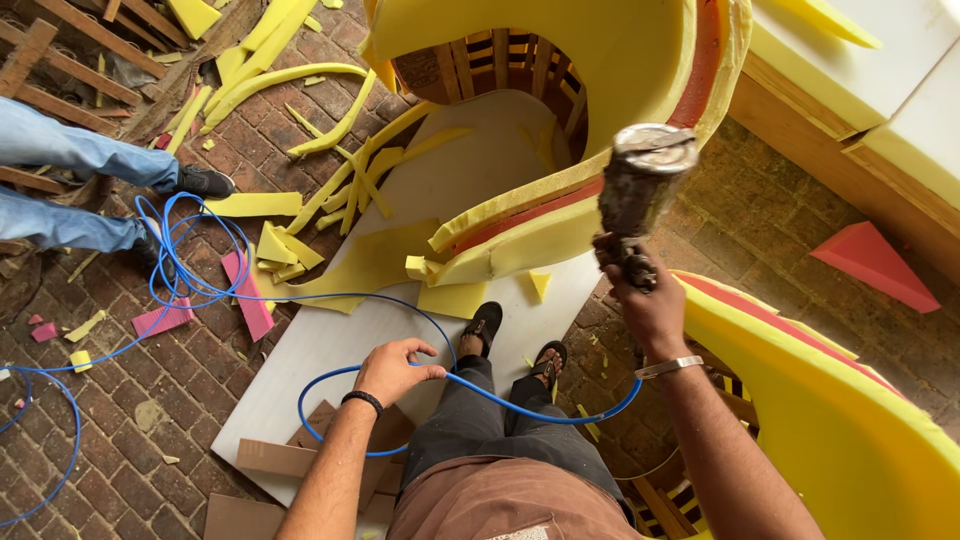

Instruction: The person uses a spray gun to apply adhesive to the edges of a large yellow foam structure, then refills the spray gun from a metal can and continues spraying. The person also adjusts foam pieces by hand to fit the structure.

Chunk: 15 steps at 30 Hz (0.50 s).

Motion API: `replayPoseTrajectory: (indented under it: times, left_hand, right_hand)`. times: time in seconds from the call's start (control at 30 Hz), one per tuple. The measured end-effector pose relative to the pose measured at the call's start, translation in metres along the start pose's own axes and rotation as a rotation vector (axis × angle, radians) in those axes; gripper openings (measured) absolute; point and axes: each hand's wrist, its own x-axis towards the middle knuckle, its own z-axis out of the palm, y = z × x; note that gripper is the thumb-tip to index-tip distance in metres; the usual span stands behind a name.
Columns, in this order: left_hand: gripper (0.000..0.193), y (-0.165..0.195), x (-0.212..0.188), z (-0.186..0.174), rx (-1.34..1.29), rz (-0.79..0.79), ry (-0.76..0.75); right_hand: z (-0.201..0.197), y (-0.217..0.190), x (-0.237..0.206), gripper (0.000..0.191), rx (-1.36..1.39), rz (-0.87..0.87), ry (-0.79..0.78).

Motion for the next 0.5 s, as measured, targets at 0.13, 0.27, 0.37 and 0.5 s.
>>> replayPoseTrajectory:
  times: [0.13,0.27,0.37,0.5]
  left_hand:
    - [0.051,-0.007,0.011,-0.008,-0.012,0.039,-0.003]
    - [0.052,-0.016,0.03,-0.017,0.005,0.116,-0.068]
    - [0.051,-0.02,0.049,-0.022,0.027,0.209,-0.113]
    - [0.055,-0.027,0.065,-0.03,0.049,0.265,-0.178]
  right_hand:
    - [-0.001,-0.01,-0.007,0.052,-0.041,0.025,0.119]
    - [0.004,-0.016,-0.019,0.05,0.197,0.055,0.064]
    - [0.009,-0.015,-0.034,0.048,0.225,-0.015,0.052]
    - [0.012,-0.013,-0.049,0.05,0.268,0.005,0.067]
